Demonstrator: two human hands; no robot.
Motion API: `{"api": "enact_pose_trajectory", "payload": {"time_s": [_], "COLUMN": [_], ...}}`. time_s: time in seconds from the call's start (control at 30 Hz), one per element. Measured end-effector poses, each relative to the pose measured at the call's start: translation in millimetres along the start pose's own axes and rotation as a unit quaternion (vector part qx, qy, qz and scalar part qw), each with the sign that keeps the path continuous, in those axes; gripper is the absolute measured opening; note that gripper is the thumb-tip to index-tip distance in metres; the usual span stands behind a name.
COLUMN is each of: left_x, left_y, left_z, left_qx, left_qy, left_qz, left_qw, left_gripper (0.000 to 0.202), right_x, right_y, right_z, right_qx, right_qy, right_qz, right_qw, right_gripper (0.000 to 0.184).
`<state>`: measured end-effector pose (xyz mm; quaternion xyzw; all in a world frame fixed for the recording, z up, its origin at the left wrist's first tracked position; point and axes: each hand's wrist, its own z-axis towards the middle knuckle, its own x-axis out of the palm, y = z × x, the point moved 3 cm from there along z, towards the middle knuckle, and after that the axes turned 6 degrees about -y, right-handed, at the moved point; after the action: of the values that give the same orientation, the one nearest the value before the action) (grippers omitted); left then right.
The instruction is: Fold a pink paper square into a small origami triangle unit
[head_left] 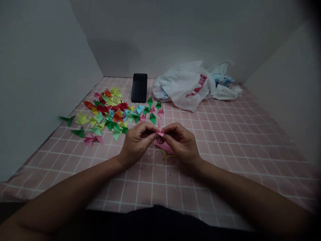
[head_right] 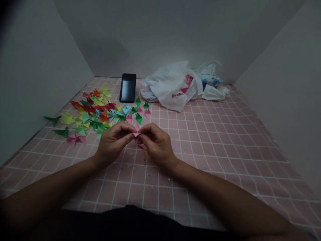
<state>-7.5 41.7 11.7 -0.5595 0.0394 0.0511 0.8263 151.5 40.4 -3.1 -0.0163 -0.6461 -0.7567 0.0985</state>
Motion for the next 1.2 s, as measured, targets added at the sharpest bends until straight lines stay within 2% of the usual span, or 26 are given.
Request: {"api": "enact_pose_trajectory", "payload": {"time_s": [0.27,0.43,0.53,0.7,0.87,1.1,1.2], "left_x": [-1.0,-0.9,-0.1,1.3,3.9,3.5,3.6], "left_y": [0,0,1,1,2,7,9], "left_z": [3,4,5,5,4,4,4], "left_qx": [-0.011,-0.014,-0.036,-0.077,-0.114,-0.089,-0.106], "left_qy": [-0.001,0.023,0.027,0.015,0.03,0.013,0.014], "left_qz": [-0.039,-0.043,-0.039,-0.069,-0.109,-0.128,-0.146], "left_qw": [0.999,0.999,0.998,0.995,0.987,0.988,0.983], "left_gripper": [0.012,0.012,0.01,0.019,0.022,0.026,0.028], "right_x": [0,-1,0,2,2,1,0], "right_y": [4,8,7,2,0,-1,-5], "right_z": [3,5,6,8,7,7,7], "right_qx": [-0.014,-0.025,-0.005,0.046,0.083,0.08,0.098], "right_qy": [0.0,0.011,0.013,0.02,0.022,0.003,0.008], "right_qz": [0.012,-0.02,-0.008,0.052,0.071,0.079,0.081], "right_qw": [1.0,0.999,1.0,0.997,0.994,0.994,0.992], "right_gripper": [0.025,0.02,0.018,0.026,0.025,0.025,0.023]}}
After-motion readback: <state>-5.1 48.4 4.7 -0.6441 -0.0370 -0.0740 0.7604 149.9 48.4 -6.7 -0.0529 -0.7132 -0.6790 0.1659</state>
